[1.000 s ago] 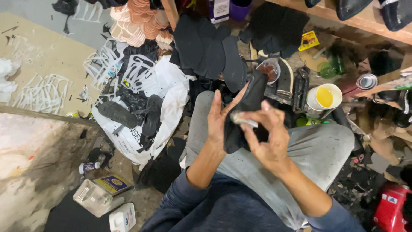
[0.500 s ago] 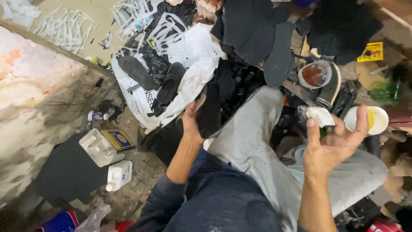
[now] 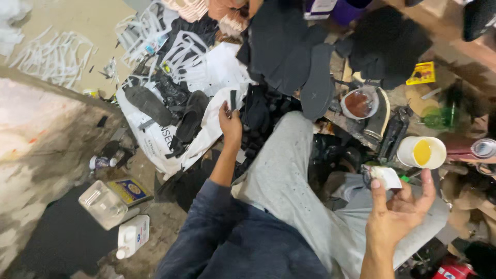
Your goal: The person applies glue to the edges of black shoe insoles using a small brush. They repeatedly dip the brush into a container of adhesive and spread it along the perimeter of each insole, then place the treated insole aside. The person also pours liquid from a plastic cup into a white bottle and handles a purple container.
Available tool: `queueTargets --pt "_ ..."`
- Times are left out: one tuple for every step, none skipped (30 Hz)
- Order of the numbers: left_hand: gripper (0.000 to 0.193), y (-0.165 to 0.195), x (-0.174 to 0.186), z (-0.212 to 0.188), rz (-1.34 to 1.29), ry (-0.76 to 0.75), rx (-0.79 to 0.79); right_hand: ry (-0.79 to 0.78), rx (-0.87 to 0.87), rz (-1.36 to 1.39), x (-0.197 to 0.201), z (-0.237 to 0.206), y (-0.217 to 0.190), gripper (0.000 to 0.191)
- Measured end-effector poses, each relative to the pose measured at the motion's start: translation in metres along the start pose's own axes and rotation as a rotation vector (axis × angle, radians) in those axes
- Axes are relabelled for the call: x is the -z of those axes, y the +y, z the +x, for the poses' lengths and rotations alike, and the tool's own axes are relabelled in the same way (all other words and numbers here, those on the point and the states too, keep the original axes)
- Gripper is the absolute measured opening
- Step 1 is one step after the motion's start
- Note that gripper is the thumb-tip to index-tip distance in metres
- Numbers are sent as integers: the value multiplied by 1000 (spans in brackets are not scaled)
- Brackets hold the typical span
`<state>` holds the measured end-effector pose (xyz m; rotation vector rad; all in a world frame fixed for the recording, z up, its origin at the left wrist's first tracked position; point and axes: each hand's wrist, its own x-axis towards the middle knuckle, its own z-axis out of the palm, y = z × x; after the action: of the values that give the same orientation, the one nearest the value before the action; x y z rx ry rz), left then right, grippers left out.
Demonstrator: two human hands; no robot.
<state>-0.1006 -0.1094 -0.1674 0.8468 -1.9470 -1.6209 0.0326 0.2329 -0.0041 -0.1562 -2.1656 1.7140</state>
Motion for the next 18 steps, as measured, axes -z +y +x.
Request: queueTargets --pt "39 10 -13 -11 -21 -71 -121 12 5 -46 -3 3 -1 78" --pt "38 20 -29 -21 -60 -166 -181 14 3 -45 -6 7 -1 78" --pt "34 32 -45 -30 -82 -256 -221 9 -3 -40 -10 12 0 77" --pt "31 43 -59 -38 -99 -337 -261 -4 -11 -29 -15 16 1 77" --pt "30 55 -75 -44 -85 -411 -220 -8 -35 -38 -19 20 1 78" --pt "29 67 -94 -49 -76 -486 -185 -7 -54 -45 -23 24 3 79" --pt "31 78 -113 -50 12 -415 -355 -5 -74 -54 -26 28 4 81" --pt "34 87 -129 -52 102 -340 -516 -9 -75 -65 -27 32 6 81" --pt "48 93 -143 -54 209 -320 -524 -16 -77 -73 -29 36 8 80" --pt "62 99 -157 -54 315 -300 -537 -18 -76 -78 -30 42 11 80" --pt "76 101 -169 -52 418 -281 -554 -23 -53 -87 -31 49 14 80" --pt "81 101 -178 -50 448 -284 -513 -25 -32 -95 -31 58 18 81" --pt "85 99 -185 -47 478 -290 -472 -25 -13 -106 -31 67 23 81" --pt "90 95 -190 -44 506 -299 -435 -23 43 -140 -31 80 28 80" --pt "84 89 -194 -39 421 -355 -380 -19 98 -176 -31 96 35 80" --pt "78 82 -193 -34 343 -415 -318 -19 144 -215 -32 109 42 80" --pt "73 75 -192 -32 270 -477 -246 -16 125 -279 -32 121 49 81" --pt "67 70 -191 -32 295 -495 -265 -12 105 -345 -32 134 56 83"
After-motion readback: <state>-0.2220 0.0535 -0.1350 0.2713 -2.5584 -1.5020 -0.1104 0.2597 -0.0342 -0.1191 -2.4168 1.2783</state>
